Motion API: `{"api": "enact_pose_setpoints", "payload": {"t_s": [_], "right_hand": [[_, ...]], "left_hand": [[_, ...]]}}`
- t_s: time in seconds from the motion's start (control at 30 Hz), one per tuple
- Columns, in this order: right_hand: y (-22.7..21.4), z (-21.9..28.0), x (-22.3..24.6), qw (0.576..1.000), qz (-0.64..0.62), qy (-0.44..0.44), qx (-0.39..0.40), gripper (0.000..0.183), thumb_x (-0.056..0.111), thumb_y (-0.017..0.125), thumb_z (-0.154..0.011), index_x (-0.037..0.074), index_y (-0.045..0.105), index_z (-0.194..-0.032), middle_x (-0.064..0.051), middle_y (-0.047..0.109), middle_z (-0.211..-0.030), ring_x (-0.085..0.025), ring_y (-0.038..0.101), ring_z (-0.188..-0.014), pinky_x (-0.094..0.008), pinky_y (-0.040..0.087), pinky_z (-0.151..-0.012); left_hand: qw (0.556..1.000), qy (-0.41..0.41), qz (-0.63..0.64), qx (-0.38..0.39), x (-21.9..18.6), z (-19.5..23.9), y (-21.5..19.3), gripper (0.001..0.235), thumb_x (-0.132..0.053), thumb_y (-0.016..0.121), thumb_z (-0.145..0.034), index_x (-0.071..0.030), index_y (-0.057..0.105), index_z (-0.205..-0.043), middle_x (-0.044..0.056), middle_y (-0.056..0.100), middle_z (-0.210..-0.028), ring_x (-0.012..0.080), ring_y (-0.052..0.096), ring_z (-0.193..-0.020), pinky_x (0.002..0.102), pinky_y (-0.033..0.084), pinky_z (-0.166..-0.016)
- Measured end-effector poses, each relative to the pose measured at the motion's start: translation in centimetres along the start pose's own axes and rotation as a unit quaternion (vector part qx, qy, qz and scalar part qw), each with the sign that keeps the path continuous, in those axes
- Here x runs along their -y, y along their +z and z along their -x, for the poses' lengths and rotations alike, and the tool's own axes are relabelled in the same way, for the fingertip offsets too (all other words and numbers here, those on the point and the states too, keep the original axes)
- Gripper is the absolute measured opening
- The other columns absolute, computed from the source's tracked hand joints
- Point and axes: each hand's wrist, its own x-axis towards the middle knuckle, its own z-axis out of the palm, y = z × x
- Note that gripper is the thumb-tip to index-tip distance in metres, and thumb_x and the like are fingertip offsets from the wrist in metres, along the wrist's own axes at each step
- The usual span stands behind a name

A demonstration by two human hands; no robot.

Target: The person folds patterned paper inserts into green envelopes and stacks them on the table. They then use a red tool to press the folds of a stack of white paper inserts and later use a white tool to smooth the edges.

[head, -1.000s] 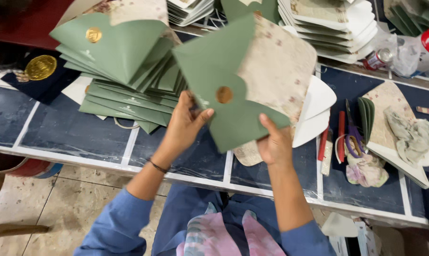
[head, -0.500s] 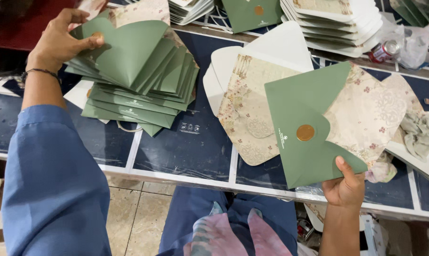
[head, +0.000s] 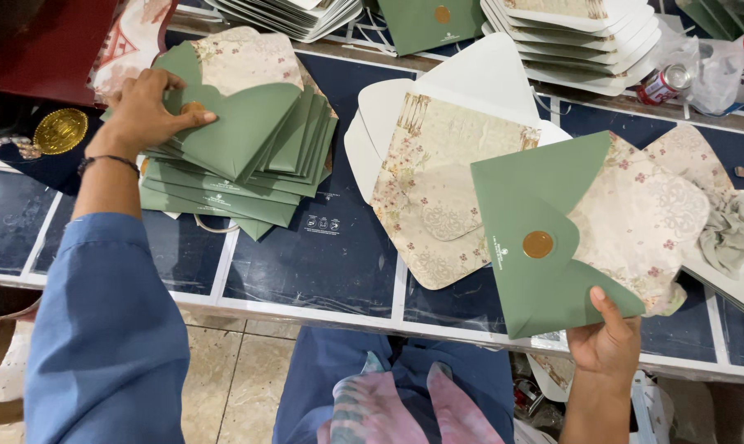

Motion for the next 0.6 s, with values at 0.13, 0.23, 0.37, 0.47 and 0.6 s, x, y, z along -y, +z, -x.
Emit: {"api": "enact_pose_setpoints", "payload": {"t_s": [0.13,0.23,0.37,0.47,0.6], "right_hand": [[-1.5,-0.5,-0.9,1.000,0.002,0.005,0.028,0.023,0.013,0.070,-0.094,0.017,0.071,-0.116,-0.004,0.073,-0.121,-0.024,0.071,-0.115,-0.040,0.060,-0.092],[-2.2,-0.6,-1.0,0.999,0.002,0.003,0.036,0.017,0.012,0.069,-0.096,0.017,0.073,-0.112,-0.003,0.074,-0.118,-0.023,0.071,-0.112,-0.037,0.060,-0.088],[-2.5,-0.5,-1.1,1.000,-0.001,0.001,0.011,0.017,0.012,0.071,-0.094,0.017,0.072,-0.111,-0.003,0.074,-0.117,-0.023,0.072,-0.111,-0.038,0.061,-0.088],[-1.9,-0.2,-0.8,1.000,0.006,0.008,0.014,0.018,0.012,0.070,-0.095,0.018,0.071,-0.112,-0.002,0.073,-0.118,-0.023,0.071,-0.112,-0.039,0.060,-0.089],[-1.1,0.0,-1.0,1.000,0.006,0.007,0.004,0.031,0.013,0.071,-0.091,0.019,0.069,-0.121,-0.001,0.072,-0.123,-0.022,0.069,-0.117,-0.039,0.059,-0.093]], "left_hand": [[0.997,0.046,-0.058,-0.033,3.7,-1.9,3.6,0.071,-0.074,0.068,-0.087,-0.017,0.059,-0.129,0.013,0.051,-0.133,0.0413,0.040,-0.127,0.062,0.024,-0.108],[0.995,0.041,-0.078,-0.045,3.9,-1.9,4.9,0.077,-0.076,0.068,-0.086,-0.016,0.056,-0.133,0.016,0.045,-0.130,0.0432,0.038,-0.126,0.061,0.024,-0.107],[0.992,0.015,-0.124,-0.001,3.7,-1.7,6.3,0.095,-0.084,0.036,-0.088,-0.023,0.032,-0.161,0.020,0.014,-0.160,0.0515,0.010,-0.145,0.072,0.010,-0.115],[0.988,-0.048,-0.136,0.054,2.8,-1.7,7.4,0.104,-0.087,0.015,-0.087,-0.025,0.010,-0.169,0.013,-0.008,-0.176,0.0452,-0.014,-0.158,0.070,-0.007,-0.123],[0.971,-0.196,-0.085,0.110,-1.1,-1.3,7.3,0.126,-0.097,0.019,-0.074,-0.020,-0.004,-0.171,0.014,-0.020,-0.174,0.0457,-0.023,-0.155,0.069,-0.010,-0.124]]}}
